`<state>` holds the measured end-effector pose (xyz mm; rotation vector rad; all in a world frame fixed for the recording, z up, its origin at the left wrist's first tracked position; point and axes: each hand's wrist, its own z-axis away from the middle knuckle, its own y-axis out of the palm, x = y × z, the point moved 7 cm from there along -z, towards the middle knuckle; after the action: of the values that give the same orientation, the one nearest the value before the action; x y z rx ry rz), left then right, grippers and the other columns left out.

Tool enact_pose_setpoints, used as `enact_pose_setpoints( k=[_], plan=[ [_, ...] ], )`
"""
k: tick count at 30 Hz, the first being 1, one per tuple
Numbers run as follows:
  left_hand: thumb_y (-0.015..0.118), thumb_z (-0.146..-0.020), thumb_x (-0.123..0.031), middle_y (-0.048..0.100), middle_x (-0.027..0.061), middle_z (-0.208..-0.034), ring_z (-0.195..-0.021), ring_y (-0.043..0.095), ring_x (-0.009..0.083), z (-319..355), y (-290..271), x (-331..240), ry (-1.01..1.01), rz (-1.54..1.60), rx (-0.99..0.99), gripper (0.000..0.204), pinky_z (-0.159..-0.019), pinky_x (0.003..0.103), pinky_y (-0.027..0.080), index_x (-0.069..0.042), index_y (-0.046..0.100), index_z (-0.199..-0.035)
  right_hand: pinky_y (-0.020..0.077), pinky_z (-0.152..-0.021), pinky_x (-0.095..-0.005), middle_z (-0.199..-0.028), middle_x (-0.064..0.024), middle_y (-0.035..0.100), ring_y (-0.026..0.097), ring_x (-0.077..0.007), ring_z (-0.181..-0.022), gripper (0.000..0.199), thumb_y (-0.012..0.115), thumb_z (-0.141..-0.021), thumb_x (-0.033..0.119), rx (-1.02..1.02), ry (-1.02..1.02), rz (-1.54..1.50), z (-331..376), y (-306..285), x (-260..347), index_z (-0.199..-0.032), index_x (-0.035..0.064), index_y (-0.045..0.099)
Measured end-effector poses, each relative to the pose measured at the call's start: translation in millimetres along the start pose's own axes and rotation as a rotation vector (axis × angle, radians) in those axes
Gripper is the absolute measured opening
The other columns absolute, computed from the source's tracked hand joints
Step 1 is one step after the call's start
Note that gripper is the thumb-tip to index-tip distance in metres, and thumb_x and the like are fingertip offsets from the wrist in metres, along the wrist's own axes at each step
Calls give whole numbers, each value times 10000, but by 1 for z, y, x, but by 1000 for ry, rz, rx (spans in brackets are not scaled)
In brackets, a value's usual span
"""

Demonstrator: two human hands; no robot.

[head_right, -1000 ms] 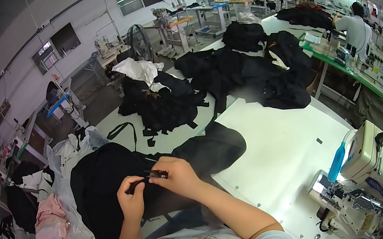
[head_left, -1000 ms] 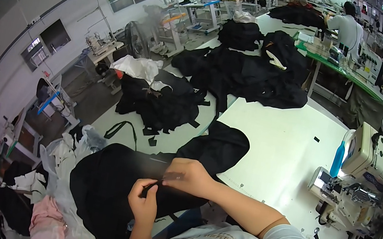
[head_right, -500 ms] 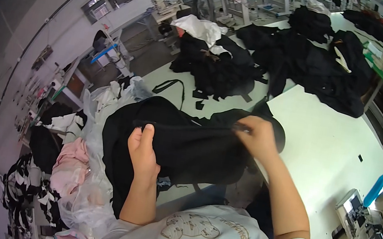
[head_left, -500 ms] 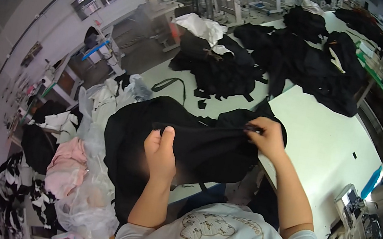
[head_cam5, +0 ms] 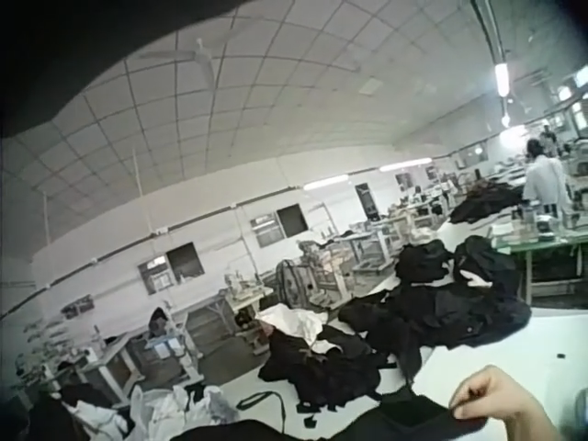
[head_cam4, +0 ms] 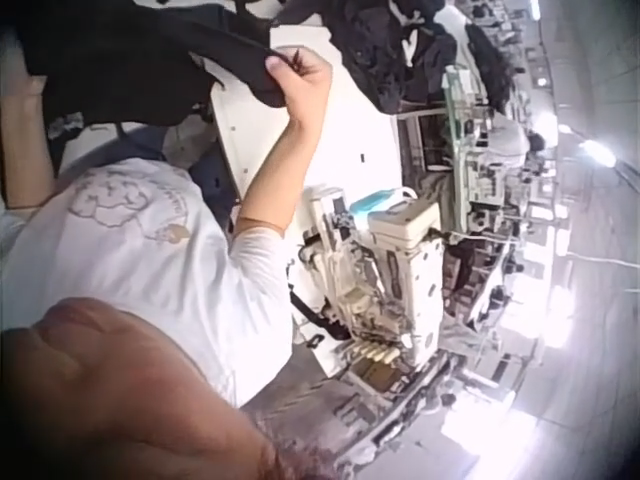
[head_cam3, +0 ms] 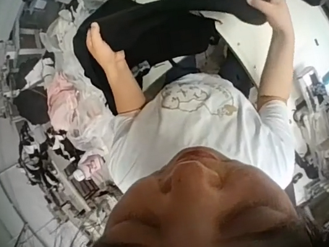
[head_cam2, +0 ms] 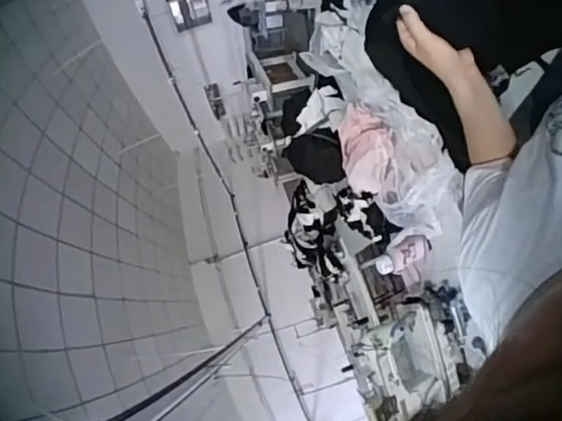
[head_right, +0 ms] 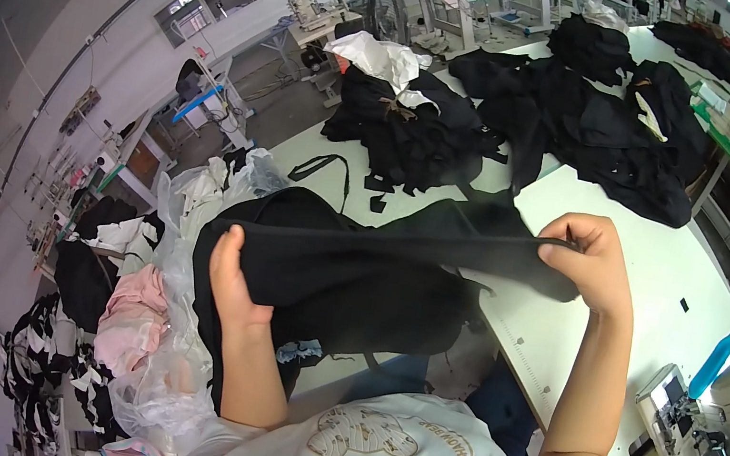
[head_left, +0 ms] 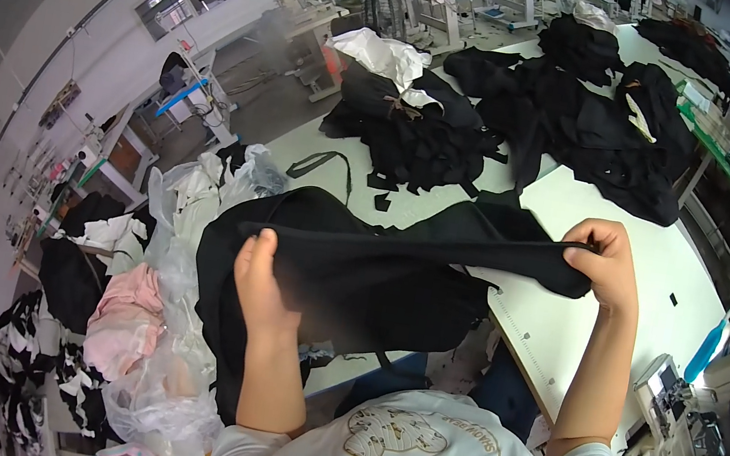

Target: Inspecting black garment pieces for quality and using thread snips to trim excess threads in a factory environment.

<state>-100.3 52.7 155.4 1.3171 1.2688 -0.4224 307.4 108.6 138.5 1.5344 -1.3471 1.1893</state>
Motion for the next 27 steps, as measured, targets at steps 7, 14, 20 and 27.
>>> enact_pose_setpoints(
  k=[7,14,20,27],
  plan=[
    [603,-936,-201,649,26,-822,-702,648,151,-10,-9,1,-9,88,-2,145,-646,294,538,-79,622,-860,442,-596,-208,-716,-3,635,561,-70,-623,303,819,-709,248,127,107,-314,-5,13,-12,-813,20,648],
    [620,-882,-68,619,45,-841,-762,579,155,-17,-21,-8,381,-849,-42,80,-719,264,457,-18,645,-939,459,-621,-223,-730,-7,640,573,-82,-639,308,810,-732,260,202,143,-364,-8,38,-22,-844,18,656],
    [668,-808,-86,563,145,-1267,-1175,517,312,49,96,6,697,-953,478,452,-1016,395,397,-31,577,-1247,461,-678,-214,-765,0,646,570,-69,-678,166,754,-776,109,339,212,-362,-8,91,-21,-877,10,667],
    [662,-899,-92,620,44,-868,-820,570,83,58,106,56,-118,-463,815,160,-750,231,459,9,574,-987,385,-550,-198,-675,38,600,501,-39,-602,295,857,-712,200,522,140,-242,-6,120,5,-822,-16,689]
  ],
)
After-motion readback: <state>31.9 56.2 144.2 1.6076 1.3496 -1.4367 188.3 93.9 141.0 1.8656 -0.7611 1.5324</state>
